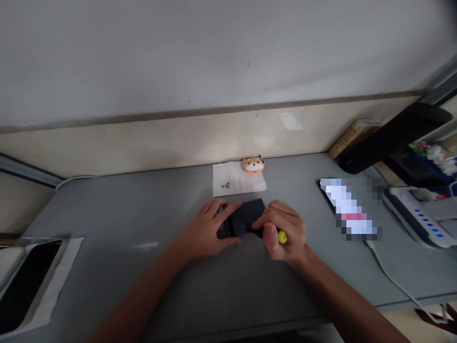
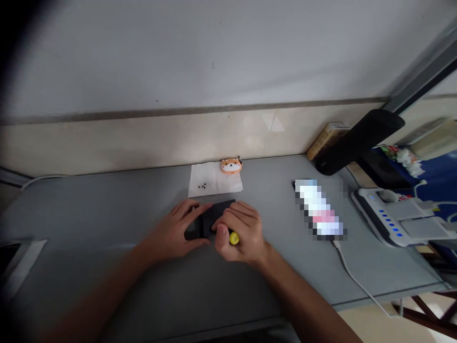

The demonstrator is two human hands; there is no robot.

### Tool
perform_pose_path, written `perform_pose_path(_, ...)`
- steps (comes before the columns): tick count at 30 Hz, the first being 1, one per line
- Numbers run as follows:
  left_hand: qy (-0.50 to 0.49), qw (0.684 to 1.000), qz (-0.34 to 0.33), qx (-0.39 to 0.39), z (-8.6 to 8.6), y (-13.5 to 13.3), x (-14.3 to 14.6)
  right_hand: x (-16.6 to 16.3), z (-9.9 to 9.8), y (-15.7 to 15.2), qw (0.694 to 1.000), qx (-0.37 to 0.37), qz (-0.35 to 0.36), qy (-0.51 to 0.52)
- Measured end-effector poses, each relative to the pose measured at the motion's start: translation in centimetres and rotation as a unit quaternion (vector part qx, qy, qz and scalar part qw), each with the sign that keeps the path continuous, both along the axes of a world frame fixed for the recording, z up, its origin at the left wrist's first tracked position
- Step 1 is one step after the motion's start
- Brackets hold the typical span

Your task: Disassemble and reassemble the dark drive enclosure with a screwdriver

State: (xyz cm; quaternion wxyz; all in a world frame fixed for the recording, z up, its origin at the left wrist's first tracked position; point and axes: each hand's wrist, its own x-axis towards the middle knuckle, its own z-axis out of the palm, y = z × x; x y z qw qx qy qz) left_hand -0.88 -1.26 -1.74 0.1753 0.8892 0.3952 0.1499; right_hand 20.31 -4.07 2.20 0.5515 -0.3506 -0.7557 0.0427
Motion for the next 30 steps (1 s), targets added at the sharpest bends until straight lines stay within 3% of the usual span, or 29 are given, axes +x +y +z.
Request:
perform_pose_path(6,0.016,1.0,-0.012,0.008,0.8,0.0,-0.6,1.9,0.1,1.0,0.997,-0.032,-0.061,0.041)
perform_pose_path(16,0.011,0.999,-0.024,0.045,1.1,0.6,-1.4,4.1,0.9,1.9,0.962,-0.136,-0.199,0.132)
perform_pose_path(22,-0.004,0.993,-0.001,0.122,1.2,-0.2,0.8,4.4,1.0,2.0,0.95,-0.154,-0.23,0.142)
perform_pose_path(25,0.003,0.991,0.007,0.136,1.1,-0.2,3.2,4.6,1.1,2.1,0.954,-0.161,-0.215,0.134)
perform_pose_path(30,0.034,0.996,-0.009,0.084,1.4,0.7,5.5,4.6,1.4,2.4,0.966,-0.196,-0.125,0.112)
